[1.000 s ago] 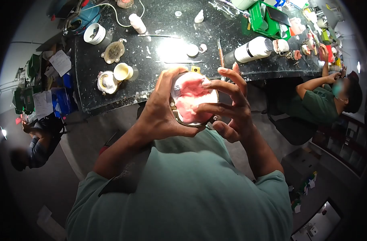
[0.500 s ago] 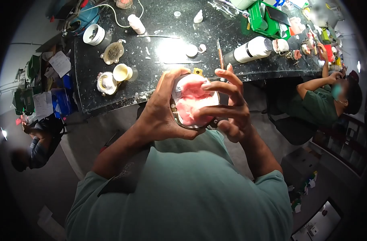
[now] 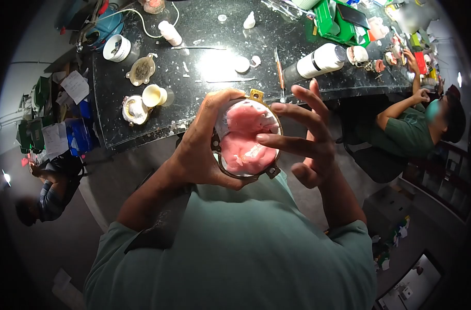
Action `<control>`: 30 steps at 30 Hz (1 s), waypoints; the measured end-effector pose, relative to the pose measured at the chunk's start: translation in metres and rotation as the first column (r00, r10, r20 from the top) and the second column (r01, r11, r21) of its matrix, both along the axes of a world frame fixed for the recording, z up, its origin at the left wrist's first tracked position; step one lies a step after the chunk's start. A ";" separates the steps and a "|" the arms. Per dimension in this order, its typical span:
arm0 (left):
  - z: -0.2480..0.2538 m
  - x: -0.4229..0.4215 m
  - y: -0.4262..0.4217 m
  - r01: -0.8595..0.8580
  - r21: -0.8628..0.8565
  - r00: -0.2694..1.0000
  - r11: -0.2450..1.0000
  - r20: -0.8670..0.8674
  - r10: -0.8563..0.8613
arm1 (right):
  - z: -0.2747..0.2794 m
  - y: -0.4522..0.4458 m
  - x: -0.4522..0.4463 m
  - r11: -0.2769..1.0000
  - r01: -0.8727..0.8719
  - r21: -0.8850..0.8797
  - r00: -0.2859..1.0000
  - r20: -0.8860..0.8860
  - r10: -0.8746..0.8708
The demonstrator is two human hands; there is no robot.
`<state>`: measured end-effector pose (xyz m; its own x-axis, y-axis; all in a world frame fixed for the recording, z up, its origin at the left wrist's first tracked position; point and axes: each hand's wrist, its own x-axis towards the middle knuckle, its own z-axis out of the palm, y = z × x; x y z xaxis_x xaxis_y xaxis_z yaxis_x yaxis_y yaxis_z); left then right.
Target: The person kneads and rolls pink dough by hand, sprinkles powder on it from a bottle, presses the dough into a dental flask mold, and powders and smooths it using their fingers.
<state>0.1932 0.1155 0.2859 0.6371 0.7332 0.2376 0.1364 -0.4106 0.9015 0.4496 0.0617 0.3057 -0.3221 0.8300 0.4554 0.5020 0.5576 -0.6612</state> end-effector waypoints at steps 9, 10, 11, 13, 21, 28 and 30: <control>0.005 -0.002 -0.003 -0.039 -0.104 0.998 0.994 0.045 0.044 | -0.008 -0.016 0.009 0.986 -0.047 0.163 0.978 0.209 0.012; 0.003 -0.001 -0.003 -0.035 -0.119 0.997 0.992 0.063 0.043 | -0.006 -0.016 0.010 0.983 -0.018 0.182 0.980 0.199 -0.019; 0.003 -0.001 -0.003 -0.032 -0.131 0.996 0.991 0.080 0.043 | -0.004 -0.016 0.010 0.979 0.011 0.204 0.981 0.188 -0.050; 0.002 -0.003 -0.002 -0.028 -0.126 0.997 0.992 0.073 0.038 | 0.001 -0.016 0.006 0.986 -0.022 0.167 0.983 0.185 -0.009; -0.002 -0.006 -0.004 -0.013 -0.054 1.000 0.998 0.019 0.014 | 0.000 -0.011 0.010 0.994 -0.011 0.113 0.977 0.213 -0.014; -0.004 -0.005 -0.006 -0.015 0.013 1.000 1.000 -0.017 0.015 | 0.004 -0.008 0.008 0.977 -0.016 0.212 0.940 0.337 -0.057; -0.003 -0.003 -0.006 -0.005 -0.030 1.000 1.000 -0.010 0.005 | 0.006 -0.004 0.009 0.975 -0.020 0.220 0.946 0.320 -0.053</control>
<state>0.1899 0.1097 0.2828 0.6358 0.7429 0.2092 0.1472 -0.3828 0.9121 0.4585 0.0574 0.3114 -0.4685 0.7287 0.4994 0.6778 0.6591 -0.3258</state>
